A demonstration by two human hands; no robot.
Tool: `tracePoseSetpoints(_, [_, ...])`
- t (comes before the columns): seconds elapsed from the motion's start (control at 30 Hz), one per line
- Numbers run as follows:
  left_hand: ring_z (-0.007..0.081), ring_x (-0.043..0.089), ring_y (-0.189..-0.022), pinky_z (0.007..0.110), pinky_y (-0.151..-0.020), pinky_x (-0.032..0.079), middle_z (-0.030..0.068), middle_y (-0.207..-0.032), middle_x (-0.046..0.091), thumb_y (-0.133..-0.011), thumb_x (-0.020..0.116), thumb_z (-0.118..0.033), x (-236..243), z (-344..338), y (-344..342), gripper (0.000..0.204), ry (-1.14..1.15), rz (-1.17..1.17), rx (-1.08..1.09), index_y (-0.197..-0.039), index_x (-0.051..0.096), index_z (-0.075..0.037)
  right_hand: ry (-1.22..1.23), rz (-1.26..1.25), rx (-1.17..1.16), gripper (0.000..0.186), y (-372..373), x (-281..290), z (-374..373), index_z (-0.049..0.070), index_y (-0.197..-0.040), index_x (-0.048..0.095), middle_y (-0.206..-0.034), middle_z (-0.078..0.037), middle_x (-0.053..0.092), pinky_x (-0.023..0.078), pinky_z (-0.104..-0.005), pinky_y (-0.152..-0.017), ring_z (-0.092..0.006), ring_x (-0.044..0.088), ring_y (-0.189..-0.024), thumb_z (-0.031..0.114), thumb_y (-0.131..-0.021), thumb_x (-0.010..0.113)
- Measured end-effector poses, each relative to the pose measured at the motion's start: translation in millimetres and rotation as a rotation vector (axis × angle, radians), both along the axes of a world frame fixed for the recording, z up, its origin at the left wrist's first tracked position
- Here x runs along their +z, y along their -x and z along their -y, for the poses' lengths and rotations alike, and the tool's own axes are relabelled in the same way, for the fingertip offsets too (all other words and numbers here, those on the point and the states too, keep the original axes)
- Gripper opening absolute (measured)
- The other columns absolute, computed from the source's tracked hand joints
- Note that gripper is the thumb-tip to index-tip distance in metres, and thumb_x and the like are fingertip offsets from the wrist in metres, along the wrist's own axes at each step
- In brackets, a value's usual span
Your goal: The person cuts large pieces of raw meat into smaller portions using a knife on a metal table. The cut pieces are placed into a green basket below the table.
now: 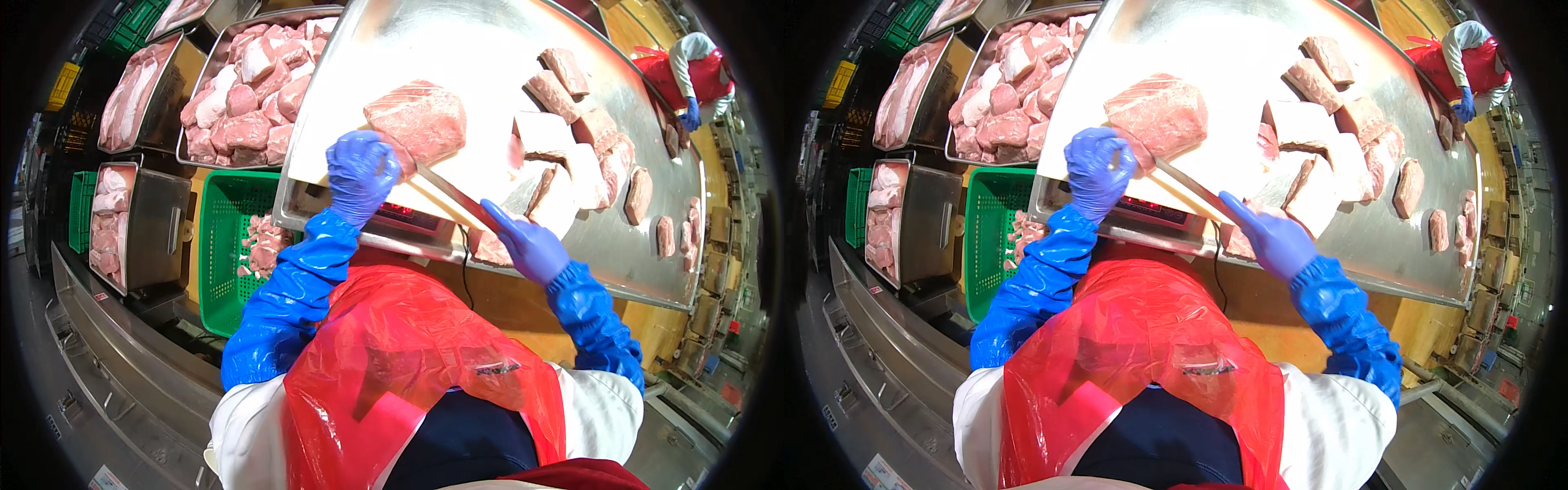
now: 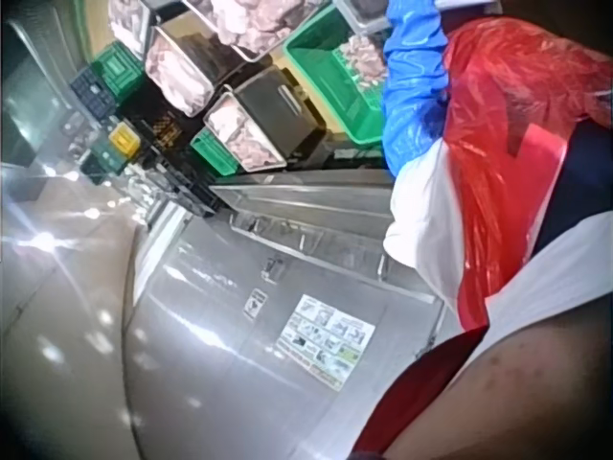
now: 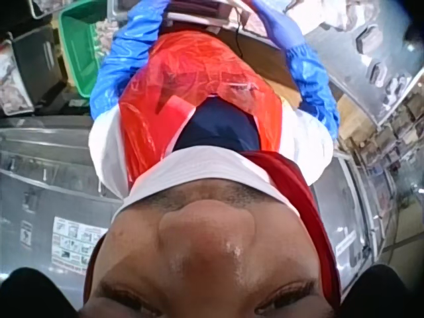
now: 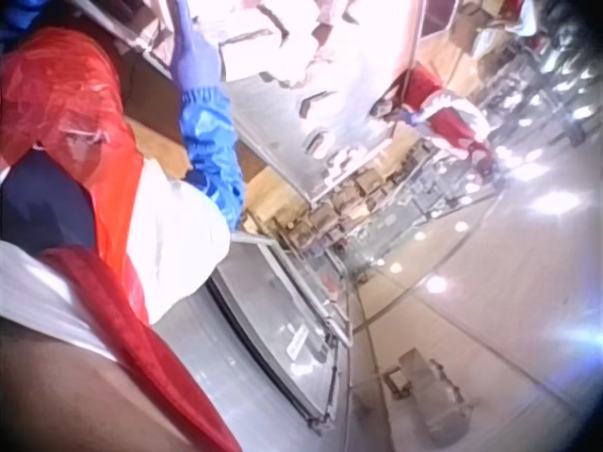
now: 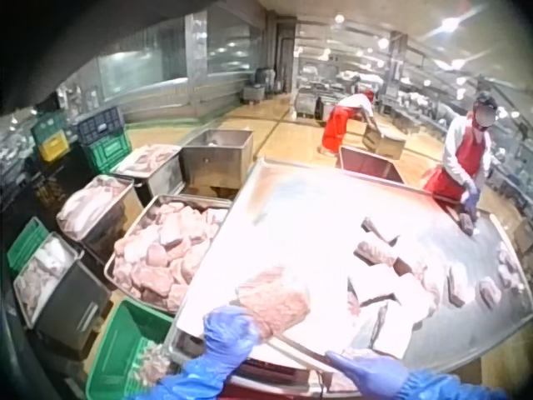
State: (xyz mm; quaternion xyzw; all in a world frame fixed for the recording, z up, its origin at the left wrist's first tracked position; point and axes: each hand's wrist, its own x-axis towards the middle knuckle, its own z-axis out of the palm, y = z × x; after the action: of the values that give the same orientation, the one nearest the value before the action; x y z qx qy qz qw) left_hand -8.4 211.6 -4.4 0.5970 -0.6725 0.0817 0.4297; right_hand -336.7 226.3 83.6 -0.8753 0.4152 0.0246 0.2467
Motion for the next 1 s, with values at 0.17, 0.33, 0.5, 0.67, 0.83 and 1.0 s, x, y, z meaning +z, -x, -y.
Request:
tracePoseSetpoints(0.17, [0.0338, 0.055, -0.109, 0.047, -0.095, 0.046, 0.0121, -0.116, 0.058, -0.076, 0.074, -0.009, 30.4, -6.4, 6.5, 0.036, -0.085, 0.078, -0.233, -0.111, 0.066, -0.015, -0.062, -0.009, -0.092, 0.064, 38.2, 38.9, -1.7, 0.026, -0.156, 0.037, -0.104, -0.027, 0.07, 0.056, -0.0488, -0.079, -0.0447, 0.069, -0.09, 0.011, -0.097, 0.059])
tracePoseSetpoints(0.33, [0.0313, 0.059, -0.093, 0.043, -0.076, 0.052, 0.0081, -0.098, 0.059, -0.07, 0.076, -0.004, -1.2, 6.2, -24.0, 0.035, -0.16, 0.116, -0.461, -0.102, 0.064, -0.014, 0.056, 0.762, -0.392, 0.068, -86.1, -4.0, 20.2, 0.018, -0.159, 0.03, -0.115, -0.025, 0.07, 0.054, -0.0406, -0.088, -0.0356, 0.072, -0.1, 0.005, -0.097, 0.057])
tracePoseSetpoints(0.5, [0.0318, 0.058, -0.084, 0.041, -0.068, 0.053, 0.0095, -0.092, 0.057, -0.072, 0.071, -0.004, 4.1, 13.9, -42.4, 0.023, -0.073, 0.128, -0.619, -0.091, 0.061, -0.011, 0.181, 0.611, -0.336, 0.07, -170.2, -49.1, 46.6, 0.026, -0.158, 0.032, -0.091, -0.029, 0.066, 0.054, -0.0504, -0.072, -0.0458, 0.066, -0.081, 0.008, -0.095, 0.058])
tracePoseSetpoints(0.67, [0.0319, 0.059, -0.08, 0.041, -0.067, 0.054, 0.0086, -0.089, 0.057, -0.073, 0.069, -0.006, 6.6, 40.8, -63.5, 0.018, 0.001, 0.114, -0.684, -0.088, 0.06, -0.011, 0.07, -0.072, -0.286, 0.072, -102.4, -18.5, -33.5, 0.028, -0.159, 0.03, -0.086, -0.022, 0.067, 0.053, -0.0505, -0.063, -0.0407, 0.067, -0.072, 0.005, -0.095, 0.054])
tracePoseSetpoints(0.83, [0.0329, 0.058, -0.078, 0.04, -0.069, 0.05, 0.0119, -0.083, 0.056, -0.073, 0.061, 0.003, -8.1, 49.4, -90.2, 0.017, -0.358, -0.32, -0.49, -0.087, 0.057, -0.006, -0.005, -0.239, -0.231, 0.076, -58.4, 43.7, -66.5, 0.03, -0.158, 0.031, -0.083, -0.02, 0.066, 0.054, -0.0501, -0.061, -0.04, 0.066, -0.068, 0.004, -0.092, 0.055])
tracePoseSetpoints(1.0, [0.0312, 0.06, -0.08, 0.039, -0.071, 0.051, 0.0117, -0.087, 0.057, -0.073, 0.063, 0.002, 3.0, 47.1, -86.6, 0.027, -0.347, -0.282, -0.712, -0.098, 0.061, -0.007, 0.084, 0.545, -0.507, 0.071, -164.1, 20.2, -7.2, 0.021, -0.16, 0.027, -0.095, -0.028, 0.067, 0.053, -0.0519, -0.076, -0.0464, 0.066, -0.087, 0.006, -0.094, 0.051])
